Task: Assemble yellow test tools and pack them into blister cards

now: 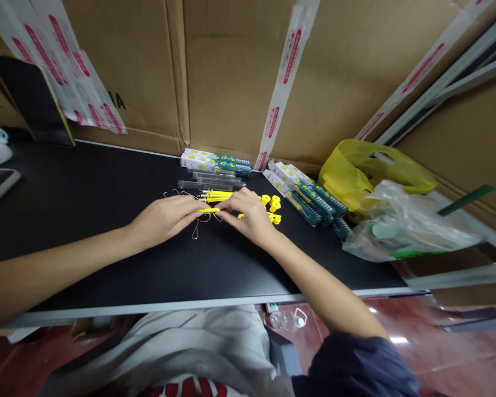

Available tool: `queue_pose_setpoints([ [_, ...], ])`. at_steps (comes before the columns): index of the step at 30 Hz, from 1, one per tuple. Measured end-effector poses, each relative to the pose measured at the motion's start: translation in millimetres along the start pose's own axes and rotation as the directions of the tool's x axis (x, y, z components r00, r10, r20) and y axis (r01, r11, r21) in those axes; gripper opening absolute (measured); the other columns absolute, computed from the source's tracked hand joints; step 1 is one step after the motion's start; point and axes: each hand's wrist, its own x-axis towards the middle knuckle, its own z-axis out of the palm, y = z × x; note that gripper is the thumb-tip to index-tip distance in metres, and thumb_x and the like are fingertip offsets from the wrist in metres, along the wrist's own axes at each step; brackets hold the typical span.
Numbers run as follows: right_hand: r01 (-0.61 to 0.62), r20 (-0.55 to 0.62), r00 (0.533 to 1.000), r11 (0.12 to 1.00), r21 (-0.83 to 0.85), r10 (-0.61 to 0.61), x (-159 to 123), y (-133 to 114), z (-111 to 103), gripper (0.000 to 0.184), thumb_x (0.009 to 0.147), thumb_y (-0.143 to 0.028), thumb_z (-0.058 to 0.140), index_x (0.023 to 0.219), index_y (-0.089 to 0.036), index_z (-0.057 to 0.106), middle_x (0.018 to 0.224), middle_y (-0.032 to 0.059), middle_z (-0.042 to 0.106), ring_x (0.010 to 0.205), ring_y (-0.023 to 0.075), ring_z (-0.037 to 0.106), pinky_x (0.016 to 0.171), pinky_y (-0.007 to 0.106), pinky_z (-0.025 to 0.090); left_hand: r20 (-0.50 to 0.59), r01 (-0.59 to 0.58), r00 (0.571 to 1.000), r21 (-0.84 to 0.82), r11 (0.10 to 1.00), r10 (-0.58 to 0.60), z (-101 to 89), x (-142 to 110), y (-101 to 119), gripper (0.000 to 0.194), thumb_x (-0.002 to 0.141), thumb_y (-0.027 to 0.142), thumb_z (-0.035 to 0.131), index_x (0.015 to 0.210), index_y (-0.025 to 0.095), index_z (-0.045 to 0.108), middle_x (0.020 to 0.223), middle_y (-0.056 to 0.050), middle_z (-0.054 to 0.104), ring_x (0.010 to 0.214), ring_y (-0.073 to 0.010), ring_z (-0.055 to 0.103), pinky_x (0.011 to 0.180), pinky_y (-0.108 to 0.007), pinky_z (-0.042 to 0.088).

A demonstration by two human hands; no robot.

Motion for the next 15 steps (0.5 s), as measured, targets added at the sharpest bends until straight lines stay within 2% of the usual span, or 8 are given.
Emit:
queue_pose_setpoints([
  [2, -0.044, 0.002, 0.999, 0.999, 0.032, 0.044, 1, 6, -8, 0.016, 0.087, -0.034, 0.066, 0.093, -0.02, 0.071, 0.079, 0.003, 0.07, 0.079, 0.0179, 0.058, 0.077, 0.033, 0.043, 0.037, 0.059, 0.998, -0.006, 0.998, -0.059, -0.2, 0, 3, 0.027, 0.099, 0.024, 0.038, 0.11, 0.015, 0.061, 0.101, -0.007, 0.07, 0.087, -0.0182, 0.067, 0.076, -0.029, 0.051],
  [5, -0.189, 0.004, 0.982, 0.982, 0.003, 0.189, 0, 24, -25, 0.014, 0.087, -0.029, 0.065, 0.091, -0.017, 0.071, 0.079, 0.0044, 0.069, 0.074, 0.0167, 0.058, 0.071, 0.031, 0.044, 0.094, 0.172, 0.98, 0.026, 0.985, -0.174, -0.8, 0, 2, 0.025, 0.097, 0.021, 0.038, 0.109, 0.015, 0.058, 0.106, -0.008, 0.07, 0.085, -0.0201, 0.069, 0.07, -0.03, 0.052],
  [7, -0.168, 0.123, 0.976, 0.979, -0.116, 0.182, -1, 36, -35, 0.012, 0.087, -0.026, 0.064, 0.083, -0.018, 0.071, 0.077, 0.0042, 0.069, 0.073, 0.017, 0.058, 0.072, 0.031, 0.044, 0.121, 0.208, 0.97, 0.035, 0.978, -0.211, -0.8, -1, 0, 0.025, 0.097, 0.023, 0.038, 0.109, 0.015, 0.058, 0.106, -0.007, 0.071, 0.086, -0.0212, 0.07, 0.07, -0.031, 0.052],
  [11, -0.065, 0.332, 0.93, 0.961, -0.268, 0.156, -4, 47, -40, 0.013, 0.087, -0.022, 0.061, 0.088, -0.017, 0.073, 0.078, 0.0058, 0.069, 0.077, 0.0193, 0.058, 0.073, 0.032, 0.043, 0.141, 0.205, 0.969, 0.012, 0.979, -0.205, 1.1, -2, -4, 0.027, 0.099, 0.03, 0.038, 0.111, 0.017, 0.059, 0.111, -0.006, 0.071, 0.093, -0.0212, 0.069, 0.073, -0.03, 0.052],
  [15, -0.035, 0.373, 0.911, 0.936, -0.351, 0.174, -4, 46, -42, 0.015, 0.088, -0.02, 0.059, 0.087, -0.016, 0.073, 0.079, 0.0074, 0.069, 0.077, 0.0201, 0.058, 0.073, 0.033, 0.043, 0.141, 0.175, 0.974, 0.009, 0.984, -0.175, 3.2, -4, -4, 0.028, 0.099, 0.031, 0.039, 0.111, 0.018, 0.061, 0.109, -0.006, 0.071, 0.092, -0.0188, 0.069, 0.071, -0.027, 0.05],
])
